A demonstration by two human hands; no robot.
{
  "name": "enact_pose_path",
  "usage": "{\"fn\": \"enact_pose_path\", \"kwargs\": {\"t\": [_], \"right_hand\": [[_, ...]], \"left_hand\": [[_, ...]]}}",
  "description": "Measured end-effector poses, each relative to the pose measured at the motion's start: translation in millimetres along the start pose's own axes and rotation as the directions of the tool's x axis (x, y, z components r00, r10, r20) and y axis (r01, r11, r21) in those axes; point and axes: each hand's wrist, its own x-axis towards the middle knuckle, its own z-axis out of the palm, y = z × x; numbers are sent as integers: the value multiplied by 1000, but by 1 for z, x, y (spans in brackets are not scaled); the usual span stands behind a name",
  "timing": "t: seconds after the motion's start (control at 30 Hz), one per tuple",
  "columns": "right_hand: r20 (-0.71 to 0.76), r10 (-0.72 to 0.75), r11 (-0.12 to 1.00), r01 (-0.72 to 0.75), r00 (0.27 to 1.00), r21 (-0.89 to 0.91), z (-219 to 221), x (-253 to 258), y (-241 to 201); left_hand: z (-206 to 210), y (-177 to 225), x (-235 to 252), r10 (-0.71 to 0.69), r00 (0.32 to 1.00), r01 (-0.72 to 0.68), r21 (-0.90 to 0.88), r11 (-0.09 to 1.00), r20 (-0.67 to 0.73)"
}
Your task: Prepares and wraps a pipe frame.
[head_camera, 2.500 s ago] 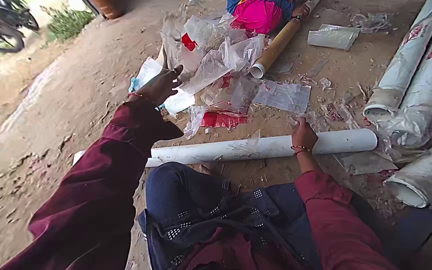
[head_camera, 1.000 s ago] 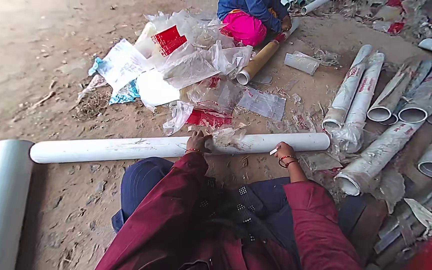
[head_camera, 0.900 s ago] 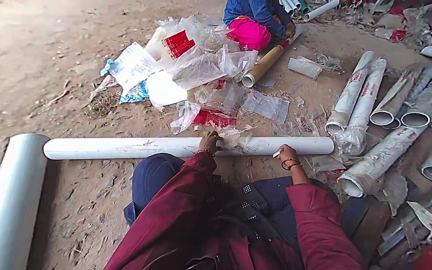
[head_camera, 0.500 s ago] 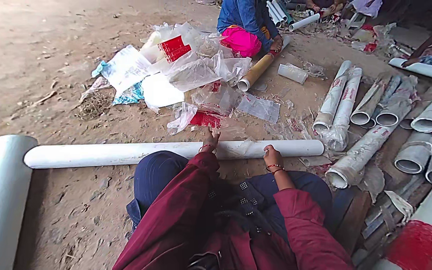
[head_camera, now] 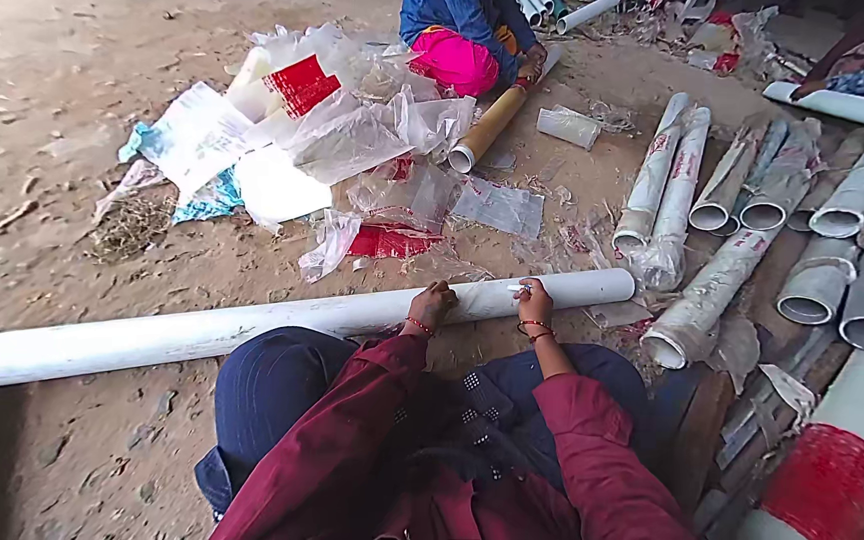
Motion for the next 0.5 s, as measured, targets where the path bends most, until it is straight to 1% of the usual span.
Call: {"fn": "enact_pose_path", "kwargs": {"t": [0.07,0.13,0.17,0.2,0.23,0.27,0.3,0.33,0.43,0.5], "right_hand": [[-65,-21,989,30,998,144,5,10,5],[-83,-16,983,31,996,179,9,19,5],[-78,-19,990,30,997,138,11,22,4],[-67,-38,998,41,997,49,12,23,3],[-48,-78,994,74,996,-81,12,23,-1],[-28,-141,967,131,990,-219,13,25,-3],[-10,-209,927,195,978,-319,17,27,-3],[5,-255,894,238,967,-380,21,28,-3],[-17,-301,865,266,953,-425,27,31,-3],[-46,-301,874,256,952,-413,28,31,-1]], "left_hand": [[-2,8,0,-69,997,68,31,997,25],[-3,14,1,-177,982,171,81,982,71],[-3,15,3,-228,970,219,105,970,88],[-2,16,5,-279,956,269,107,957,91],[-3,16,7,-337,938,329,91,940,88],[-6,15,8,-384,920,380,60,923,82],[-9,13,9,-415,907,414,28,910,76],[-11,10,9,-432,899,433,5,902,75],[-19,-2,10,-427,902,427,8,904,70],[-22,-11,9,-351,936,350,35,936,37]]}}
